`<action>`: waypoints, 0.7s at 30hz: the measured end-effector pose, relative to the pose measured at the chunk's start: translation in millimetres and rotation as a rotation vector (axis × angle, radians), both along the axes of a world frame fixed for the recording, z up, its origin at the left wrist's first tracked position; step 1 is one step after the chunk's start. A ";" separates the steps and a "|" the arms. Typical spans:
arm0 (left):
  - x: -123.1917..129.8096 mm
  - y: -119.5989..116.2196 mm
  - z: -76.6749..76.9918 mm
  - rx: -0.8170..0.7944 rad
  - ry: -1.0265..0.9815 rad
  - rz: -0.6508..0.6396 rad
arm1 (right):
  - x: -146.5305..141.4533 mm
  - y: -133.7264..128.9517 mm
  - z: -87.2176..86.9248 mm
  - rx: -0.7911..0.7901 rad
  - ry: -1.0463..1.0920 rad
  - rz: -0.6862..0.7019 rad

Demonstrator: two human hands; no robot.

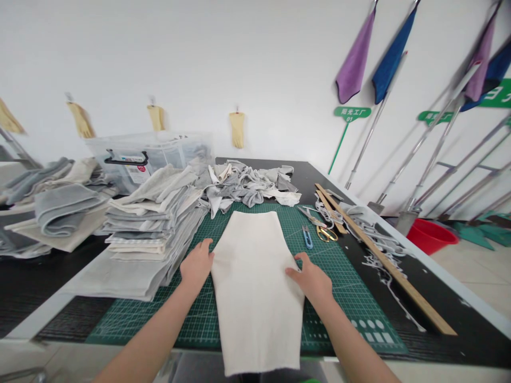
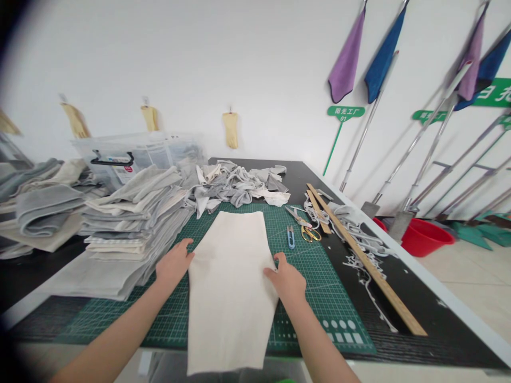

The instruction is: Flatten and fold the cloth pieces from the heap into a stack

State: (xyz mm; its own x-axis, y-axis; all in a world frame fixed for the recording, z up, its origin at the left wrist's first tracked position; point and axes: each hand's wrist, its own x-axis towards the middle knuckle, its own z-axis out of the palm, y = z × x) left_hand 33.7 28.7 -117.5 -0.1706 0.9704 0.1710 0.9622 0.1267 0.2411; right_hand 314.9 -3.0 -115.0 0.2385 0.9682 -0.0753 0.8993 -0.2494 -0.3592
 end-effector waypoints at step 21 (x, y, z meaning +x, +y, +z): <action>26.0 -76.3 -4.8 -0.177 -0.740 -0.010 | -20.2 -74.4 -4.7 0.172 0.527 0.033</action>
